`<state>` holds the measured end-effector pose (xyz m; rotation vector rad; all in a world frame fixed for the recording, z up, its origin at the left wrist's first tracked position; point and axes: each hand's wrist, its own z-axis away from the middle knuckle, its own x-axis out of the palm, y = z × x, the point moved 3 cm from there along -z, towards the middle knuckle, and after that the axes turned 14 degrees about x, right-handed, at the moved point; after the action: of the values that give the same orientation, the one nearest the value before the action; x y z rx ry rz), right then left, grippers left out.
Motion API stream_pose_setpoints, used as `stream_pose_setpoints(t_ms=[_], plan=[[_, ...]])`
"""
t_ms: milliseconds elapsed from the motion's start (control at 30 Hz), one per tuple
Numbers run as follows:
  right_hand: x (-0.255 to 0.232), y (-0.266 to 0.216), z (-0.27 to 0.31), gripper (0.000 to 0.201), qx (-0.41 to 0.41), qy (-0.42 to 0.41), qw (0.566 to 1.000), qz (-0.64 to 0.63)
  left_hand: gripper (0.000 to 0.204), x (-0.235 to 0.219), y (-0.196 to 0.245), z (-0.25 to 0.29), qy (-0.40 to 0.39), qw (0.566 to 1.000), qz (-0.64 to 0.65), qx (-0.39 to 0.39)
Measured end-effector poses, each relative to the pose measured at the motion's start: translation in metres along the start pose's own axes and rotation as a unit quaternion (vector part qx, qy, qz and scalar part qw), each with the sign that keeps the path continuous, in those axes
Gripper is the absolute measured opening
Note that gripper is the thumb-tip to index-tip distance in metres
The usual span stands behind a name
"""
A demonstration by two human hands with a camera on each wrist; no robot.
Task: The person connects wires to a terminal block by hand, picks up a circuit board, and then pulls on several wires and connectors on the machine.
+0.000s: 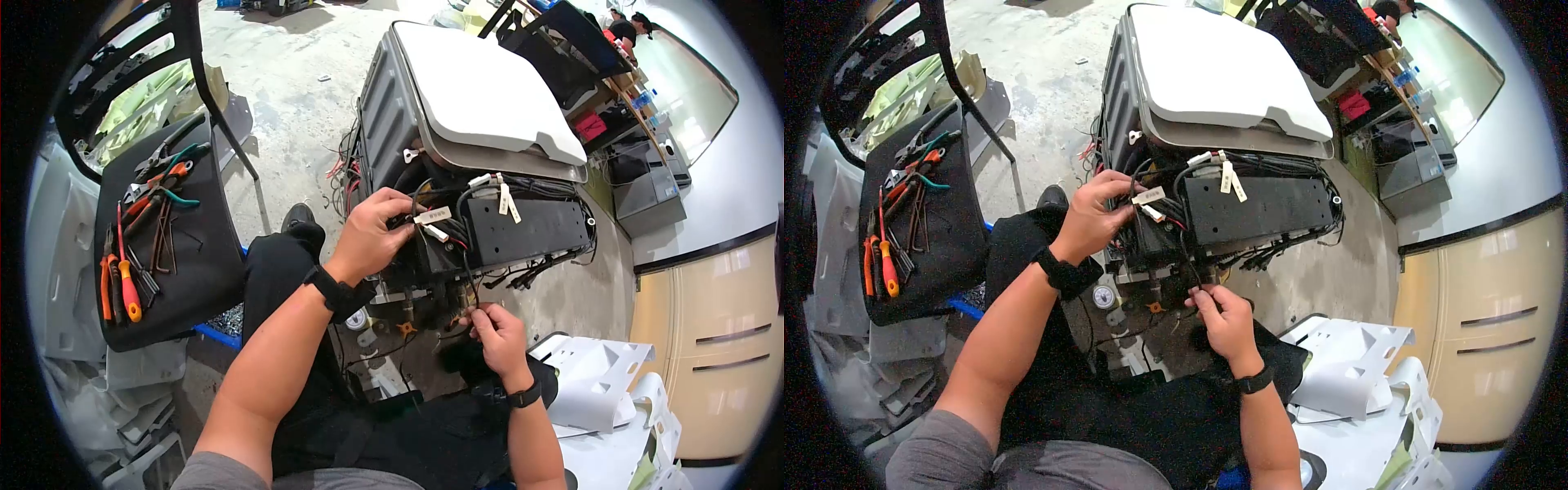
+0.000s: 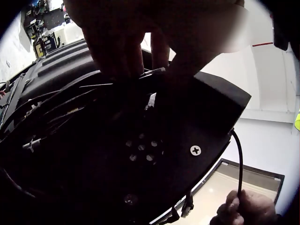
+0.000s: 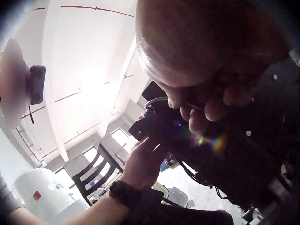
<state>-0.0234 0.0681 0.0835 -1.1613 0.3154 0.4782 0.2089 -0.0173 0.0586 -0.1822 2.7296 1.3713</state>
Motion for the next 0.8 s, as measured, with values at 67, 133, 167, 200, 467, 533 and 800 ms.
stream_pose_setpoints(t_ms=[67,133,167,200,467,533,800], plan=[[0.004,-0.002,-0.001,0.024,-0.003,0.001,1.0,-0.008,0.026,-0.001,-0.001,-0.001,-0.001,1.0,0.005,-0.014],[0.006,-0.002,-0.002,0.023,-0.009,-0.002,1.0,-0.011,0.027,-0.003,0.002,-0.003,-0.023,1.0,-0.002,-0.006],[0.007,-0.001,-0.004,0.023,-0.009,-0.003,1.0,-0.009,0.027,-0.005,0.004,-0.005,-0.022,1.0,-0.001,-0.006],[0.007,0.001,-0.005,0.024,-0.021,0.0,1.0,-0.015,0.027,-0.006,0.009,-0.007,-0.029,1.0,0.011,0.002],[0.015,0.014,-0.014,0.027,-0.039,0.005,0.999,0.007,0.026,-0.008,0.004,-0.01,-0.039,0.981,0.186,-0.048],[0.016,0.011,-0.014,0.022,-0.048,-0.016,0.998,0.043,0.026,-0.005,0.001,-0.011,-0.027,0.976,0.215,-0.037],[0.012,0.006,-0.004,0.019,-0.033,-0.034,0.998,-0.036,0.034,-0.001,0.005,-0.015,-0.044,0.96,0.273,-0.046]])
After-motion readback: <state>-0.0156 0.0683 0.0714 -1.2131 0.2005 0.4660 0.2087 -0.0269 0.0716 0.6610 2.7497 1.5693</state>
